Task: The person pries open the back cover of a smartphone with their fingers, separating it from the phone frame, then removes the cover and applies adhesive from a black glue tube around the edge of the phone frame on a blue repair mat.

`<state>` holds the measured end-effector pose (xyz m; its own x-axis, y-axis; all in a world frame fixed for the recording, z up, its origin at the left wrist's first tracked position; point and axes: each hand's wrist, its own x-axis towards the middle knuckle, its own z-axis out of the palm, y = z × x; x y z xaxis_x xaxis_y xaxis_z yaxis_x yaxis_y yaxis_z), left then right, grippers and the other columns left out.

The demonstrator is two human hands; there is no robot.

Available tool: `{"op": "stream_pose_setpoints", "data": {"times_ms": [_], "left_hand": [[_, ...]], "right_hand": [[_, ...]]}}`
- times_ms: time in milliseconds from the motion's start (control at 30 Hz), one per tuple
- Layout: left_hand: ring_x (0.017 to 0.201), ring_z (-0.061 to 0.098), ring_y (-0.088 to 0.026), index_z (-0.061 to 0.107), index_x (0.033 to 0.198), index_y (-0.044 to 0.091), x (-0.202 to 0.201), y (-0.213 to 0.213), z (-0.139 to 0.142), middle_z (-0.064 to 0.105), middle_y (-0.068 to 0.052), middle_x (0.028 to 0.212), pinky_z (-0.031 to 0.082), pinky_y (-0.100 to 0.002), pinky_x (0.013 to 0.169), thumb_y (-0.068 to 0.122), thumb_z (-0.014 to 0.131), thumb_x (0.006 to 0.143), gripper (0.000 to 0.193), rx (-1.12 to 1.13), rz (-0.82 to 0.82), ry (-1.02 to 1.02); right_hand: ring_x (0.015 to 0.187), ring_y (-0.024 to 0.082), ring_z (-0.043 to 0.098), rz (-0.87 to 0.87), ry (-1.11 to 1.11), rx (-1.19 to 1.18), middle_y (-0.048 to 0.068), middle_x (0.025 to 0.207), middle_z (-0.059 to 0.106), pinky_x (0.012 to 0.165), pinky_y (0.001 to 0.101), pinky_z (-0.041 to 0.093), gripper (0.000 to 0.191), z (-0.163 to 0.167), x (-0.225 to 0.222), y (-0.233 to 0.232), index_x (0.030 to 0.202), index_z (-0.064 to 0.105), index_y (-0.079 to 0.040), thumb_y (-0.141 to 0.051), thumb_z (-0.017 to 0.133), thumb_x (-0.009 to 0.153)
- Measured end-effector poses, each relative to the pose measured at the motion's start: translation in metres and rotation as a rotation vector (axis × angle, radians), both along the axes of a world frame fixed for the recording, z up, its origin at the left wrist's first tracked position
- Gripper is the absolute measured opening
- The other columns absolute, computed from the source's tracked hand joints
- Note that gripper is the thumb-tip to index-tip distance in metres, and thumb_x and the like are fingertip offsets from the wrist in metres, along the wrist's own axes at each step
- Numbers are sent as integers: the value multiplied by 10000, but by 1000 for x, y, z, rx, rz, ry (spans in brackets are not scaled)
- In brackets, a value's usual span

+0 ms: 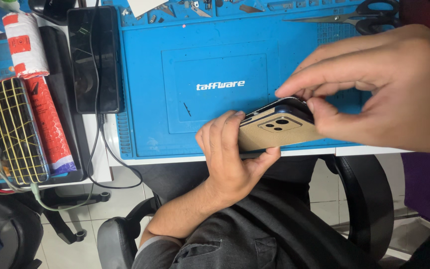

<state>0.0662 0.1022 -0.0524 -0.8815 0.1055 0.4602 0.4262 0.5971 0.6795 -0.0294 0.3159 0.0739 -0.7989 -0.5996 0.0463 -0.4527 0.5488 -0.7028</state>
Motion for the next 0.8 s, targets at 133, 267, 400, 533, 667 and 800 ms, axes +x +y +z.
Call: {"op": "stream_pose_setpoints", "data": {"times_ms": [133, 267, 400, 533, 667, 800], "left_hand": [[1160, 567, -322, 436, 1409, 26, -1, -2, 0, 570, -153, 1306, 392, -423, 994, 260, 923, 804, 812, 22, -22, -16], [1156, 565, -325, 429, 1409, 28, -2, -4, 1, 570, -161, 1311, 395, -442, 1016, 264, 925, 778, 837, 32, -42, -50], [1182, 569, -321, 411, 1435, 35, -4, -4, 0, 568, -156, 1333, 403, -421, 1005, 252, 927, 789, 854, 50, -46, -61], [1189, 574, -316, 407, 1438, 37, -6, -4, -2, 570, -152, 1332, 406, -423, 1011, 247, 921, 787, 856, 58, -35, -57], [1197, 575, -317, 403, 1444, 36, -6, -4, -2, 569, -154, 1334, 408, -422, 1013, 252, 921, 802, 852, 59, -33, -52], [1200, 575, -318, 402, 1443, 34, -6, -3, -3, 568, -153, 1334, 407, -423, 1011, 256, 920, 808, 849, 57, -29, -46]], "right_hand": [[956, 200, 772, -104, -288, -200, 113, 997, 746, 874, 326, 648, 349, -5, 0, 14, 1278, 602, 13, 39, 572, 931], [1014, 230, 766, -132, -195, -62, 151, 1010, 722, 918, 365, 659, 338, -15, -10, 24, 1257, 579, 29, 16, 654, 928], [1039, 264, 726, -83, -105, -59, 180, 1047, 690, 914, 384, 630, 355, -15, -16, 19, 1208, 612, 47, 16, 696, 865], [925, 183, 786, -101, -211, -93, 104, 967, 756, 816, 306, 658, 143, -6, -17, 3, 1068, 729, -5, 8, 651, 950], [856, 156, 797, -124, -226, -42, 98, 942, 788, 773, 269, 658, 122, 2, -18, -12, 994, 778, -14, -25, 712, 892], [831, 155, 790, -94, -165, -13, 96, 891, 775, 738, 254, 651, 112, 3, -22, -18, 976, 775, -14, -44, 751, 871]]}}
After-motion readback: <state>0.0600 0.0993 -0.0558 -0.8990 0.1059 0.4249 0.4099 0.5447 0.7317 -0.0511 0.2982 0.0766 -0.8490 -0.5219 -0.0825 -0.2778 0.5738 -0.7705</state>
